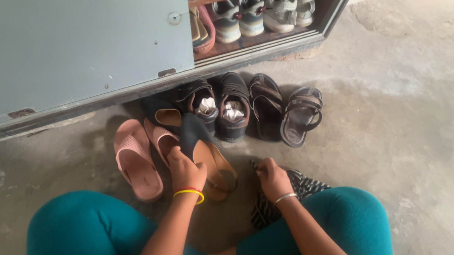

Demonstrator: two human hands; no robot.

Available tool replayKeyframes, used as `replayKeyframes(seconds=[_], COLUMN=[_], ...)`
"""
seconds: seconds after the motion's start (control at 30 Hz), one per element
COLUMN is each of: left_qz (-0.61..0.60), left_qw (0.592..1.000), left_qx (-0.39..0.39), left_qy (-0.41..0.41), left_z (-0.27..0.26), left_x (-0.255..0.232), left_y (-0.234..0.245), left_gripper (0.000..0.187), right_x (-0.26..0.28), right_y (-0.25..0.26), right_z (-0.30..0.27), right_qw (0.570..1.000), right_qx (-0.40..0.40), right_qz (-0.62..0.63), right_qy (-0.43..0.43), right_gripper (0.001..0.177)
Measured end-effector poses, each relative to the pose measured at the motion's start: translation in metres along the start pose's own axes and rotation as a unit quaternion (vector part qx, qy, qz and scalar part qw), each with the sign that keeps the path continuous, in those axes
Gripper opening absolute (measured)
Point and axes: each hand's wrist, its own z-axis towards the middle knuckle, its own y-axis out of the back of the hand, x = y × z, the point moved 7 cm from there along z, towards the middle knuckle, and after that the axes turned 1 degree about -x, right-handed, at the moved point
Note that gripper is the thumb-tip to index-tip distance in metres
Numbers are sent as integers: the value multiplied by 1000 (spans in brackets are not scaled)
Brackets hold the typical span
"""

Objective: The person sits on the floor and scrubs several pairs of shoes with a brush, then places them into a shoe cabinet. The person handles sandals, flats, and slip-ons, wiping the soles and uppers before storing them on shelves.

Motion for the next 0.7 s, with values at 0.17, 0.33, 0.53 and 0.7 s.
replayKeyframes(seconds=[0.17, 0.33, 0.53, 0.7], left_qz=[26, 16, 27, 81], left_qw=[994, 981, 961, 945], left_qx=[110, 174, 247, 291], left_qy=[2, -90, -122, -127], left_z=[-6, -23, -46, -54], left_x=[12, -12, -25, -24], left_y=[-29, -36, -43, -53], left_gripper=[61, 54, 43, 37], right_x=[12, 12, 15, 18], right_y=[12, 12, -4, -24], right_z=[7, 5, 5, 3], right_qw=[998, 999, 998, 984], right_qx=[-49, -21, 55, 92], right_qz=[34, 32, -7, -106], right_qy=[-14, -37, -41, -112], right_gripper=[21, 18, 32, 52])
